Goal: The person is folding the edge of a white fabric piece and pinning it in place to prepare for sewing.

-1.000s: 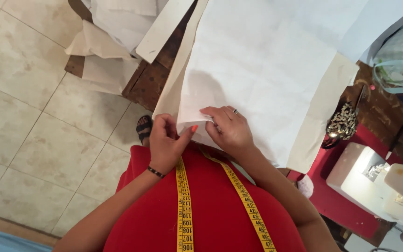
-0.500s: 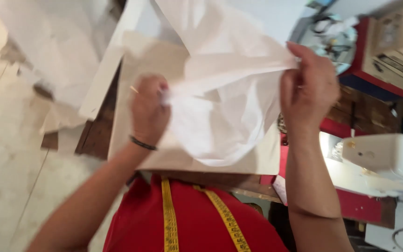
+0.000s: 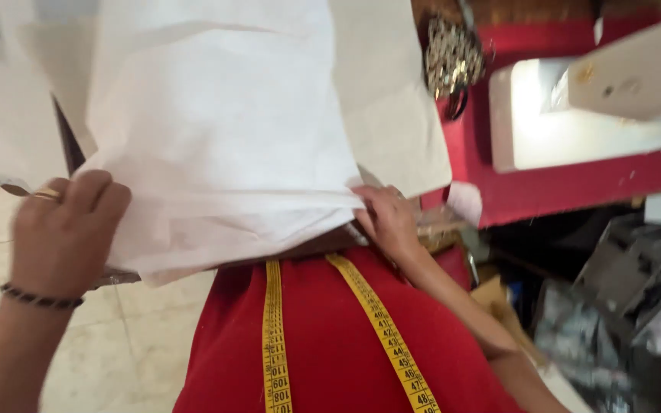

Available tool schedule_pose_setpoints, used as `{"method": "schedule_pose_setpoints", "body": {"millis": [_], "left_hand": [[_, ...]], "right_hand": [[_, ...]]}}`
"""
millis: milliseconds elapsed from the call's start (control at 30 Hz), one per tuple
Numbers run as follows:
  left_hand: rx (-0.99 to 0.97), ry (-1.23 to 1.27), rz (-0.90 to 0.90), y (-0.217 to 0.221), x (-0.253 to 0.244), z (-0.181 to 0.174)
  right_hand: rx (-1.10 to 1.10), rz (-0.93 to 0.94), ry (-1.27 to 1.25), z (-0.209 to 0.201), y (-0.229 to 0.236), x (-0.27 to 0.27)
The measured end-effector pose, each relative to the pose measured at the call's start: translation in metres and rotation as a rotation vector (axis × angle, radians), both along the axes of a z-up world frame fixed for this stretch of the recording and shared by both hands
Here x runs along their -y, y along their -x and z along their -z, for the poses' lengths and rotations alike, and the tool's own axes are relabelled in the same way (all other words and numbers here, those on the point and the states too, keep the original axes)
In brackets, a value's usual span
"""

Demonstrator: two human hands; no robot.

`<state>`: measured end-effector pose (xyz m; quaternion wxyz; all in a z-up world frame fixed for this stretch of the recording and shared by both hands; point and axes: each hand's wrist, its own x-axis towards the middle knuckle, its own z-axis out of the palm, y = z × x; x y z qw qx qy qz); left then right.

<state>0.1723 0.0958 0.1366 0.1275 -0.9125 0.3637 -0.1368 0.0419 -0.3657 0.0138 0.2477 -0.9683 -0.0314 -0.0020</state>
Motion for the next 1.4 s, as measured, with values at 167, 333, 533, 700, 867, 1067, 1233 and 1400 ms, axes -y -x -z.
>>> {"method": "schedule_pose_setpoints", "body": {"millis": [167,333,533,700,867,1067,1233,1400], "left_hand": [[-0.091,0.046,0.097,0.026,-0.007,0.073],[-0.317,-0.076,-0.034,0.030,0.029,0.037],[-0.313,0.604,0.344,0.059,0.115,0.126],[-0.212,0.717,0.429,0.060,0.149,0.137],[-0.202,0.723,0.391,0.057,0.150,0.140],[-0.285,0.689,0.334,0.056,0.157,0.146],[-0.220,0.735,0.323,0.056,0.166,0.145],[-0.119,0.793,0.360,0.061,0.179,0.142]], "right_hand": [[0.142,-0.111,0.004,0.013,0.015,-0.020],[0.069,-0.105,0.000,-0.011,0.016,-0.030],[0.447,-0.147,0.095,-0.011,0.002,-0.047],[0.515,-0.190,0.073,-0.015,-0.005,-0.051],[0.552,-0.148,0.076,-0.014,-0.004,-0.051],[0.547,-0.154,0.020,-0.017,-0.005,-0.050],[0.547,-0.145,-0.004,-0.013,-0.004,-0.050],[0.531,-0.126,-0.040,-0.014,-0.003,-0.049]]}}
